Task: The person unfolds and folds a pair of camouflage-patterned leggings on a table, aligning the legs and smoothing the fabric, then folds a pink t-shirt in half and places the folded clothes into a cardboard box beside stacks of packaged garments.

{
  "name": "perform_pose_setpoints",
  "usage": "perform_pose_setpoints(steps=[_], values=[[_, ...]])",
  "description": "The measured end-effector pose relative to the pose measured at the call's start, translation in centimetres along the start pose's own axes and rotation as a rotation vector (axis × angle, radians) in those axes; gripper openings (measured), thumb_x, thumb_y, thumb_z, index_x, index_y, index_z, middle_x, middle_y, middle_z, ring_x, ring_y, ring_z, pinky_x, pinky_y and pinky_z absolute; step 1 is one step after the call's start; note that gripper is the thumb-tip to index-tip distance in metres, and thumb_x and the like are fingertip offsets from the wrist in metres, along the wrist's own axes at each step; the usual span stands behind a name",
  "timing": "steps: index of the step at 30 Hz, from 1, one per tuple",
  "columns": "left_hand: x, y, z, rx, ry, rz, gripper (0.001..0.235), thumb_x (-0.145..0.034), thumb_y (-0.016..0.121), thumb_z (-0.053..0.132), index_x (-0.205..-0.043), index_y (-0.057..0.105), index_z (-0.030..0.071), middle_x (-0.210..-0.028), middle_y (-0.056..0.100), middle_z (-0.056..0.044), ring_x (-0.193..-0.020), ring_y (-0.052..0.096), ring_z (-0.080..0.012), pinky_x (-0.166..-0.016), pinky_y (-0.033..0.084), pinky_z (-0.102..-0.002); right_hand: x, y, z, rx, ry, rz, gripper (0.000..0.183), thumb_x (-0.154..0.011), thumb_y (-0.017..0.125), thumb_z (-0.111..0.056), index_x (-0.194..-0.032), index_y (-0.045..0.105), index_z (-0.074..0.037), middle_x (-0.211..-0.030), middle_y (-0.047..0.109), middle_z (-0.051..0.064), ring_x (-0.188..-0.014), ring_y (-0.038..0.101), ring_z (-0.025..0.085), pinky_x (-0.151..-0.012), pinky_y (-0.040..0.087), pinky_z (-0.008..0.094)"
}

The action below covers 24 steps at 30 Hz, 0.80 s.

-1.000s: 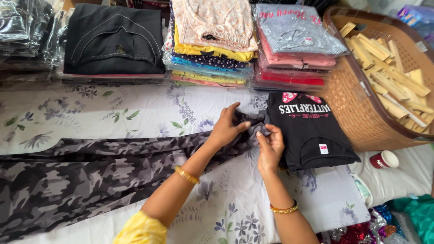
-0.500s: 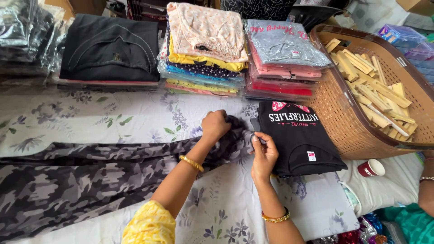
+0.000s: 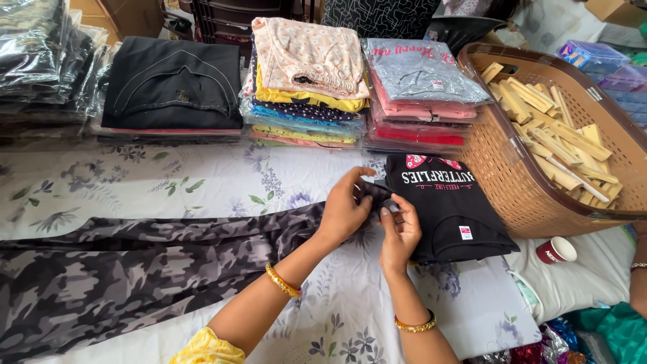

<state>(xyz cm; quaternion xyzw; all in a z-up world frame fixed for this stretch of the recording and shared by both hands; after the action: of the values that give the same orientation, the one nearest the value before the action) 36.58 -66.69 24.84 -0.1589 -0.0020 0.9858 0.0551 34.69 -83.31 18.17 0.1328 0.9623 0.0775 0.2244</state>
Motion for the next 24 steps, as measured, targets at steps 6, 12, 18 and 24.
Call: perform_pose_setpoints(steps=[6, 12, 18, 24], values=[[1.2, 0.3, 1.7, -0.266, 0.085, 0.055, 0.056, -0.079, 0.064, 0.002, -0.134, 0.057, 0.013, -0.087, 0.069, -0.015, -0.078, 0.07, -0.0332, -0.072, 0.055, -0.043, 0.3, 1.0, -1.4, 0.033, -0.078, -0.044, 0.034, -0.095, 0.069, -0.001, -0.128, 0.062, 0.0, -0.106, 0.066, 0.0, -0.087, 0.057, 0.005, -0.077, 0.051, 0.021], [3.5, 2.2, 3.6, -0.238, 0.139, -0.117, 0.094, -0.079, 0.057, -0.004, -0.162, 0.021, 0.016, -0.119, 0.069, -0.025, -0.105, 0.067, -0.0455, -0.091, 0.054, -0.05, -0.4, 0.5, -2.1, 0.074, -0.108, -0.069, 0.043, -0.095, 0.073, -0.006, -0.135, 0.058, -0.001, -0.108, 0.061, -0.001, -0.088, 0.054, 0.003, -0.079, 0.048, 0.018], [6.9, -4.4, 1.8, -0.255, 0.268, -0.159, 0.076, -0.078, 0.07, 0.004, -0.148, 0.044, 0.014, -0.134, 0.067, -0.018, -0.125, 0.063, -0.037, -0.107, 0.048, -0.044, -1.6, -2.6, -1.3, -0.04, -0.008, 0.035, 0.021, -0.096, 0.064, 0.0, -0.117, 0.061, -0.002, -0.107, 0.068, 0.003, -0.084, 0.063, 0.006, -0.066, 0.055, 0.022], [13.8, -16.4, -0.7, -0.625, -0.008, -0.164, 0.04, -0.081, 0.078, 0.016, -0.119, 0.069, 0.01, -0.116, 0.07, -0.01, -0.112, 0.061, -0.0321, -0.099, 0.048, -0.041, -2.4, -4.5, -3.7, -0.062, -0.087, 0.088, 0.016, -0.097, 0.063, 0.009, -0.107, 0.059, -0.003, -0.097, 0.063, 0.003, -0.077, 0.061, 0.009, -0.062, 0.058, 0.028]])
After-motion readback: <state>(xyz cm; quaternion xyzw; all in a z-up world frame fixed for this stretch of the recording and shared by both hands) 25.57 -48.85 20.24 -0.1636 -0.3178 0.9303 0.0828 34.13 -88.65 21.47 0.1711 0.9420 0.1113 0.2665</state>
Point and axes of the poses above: each hand's wrist, its own x-axis away from the middle knuckle, its own y-axis out of the palm, z = x × y, the point moved 10 cm from there along -x, towards the middle knuckle
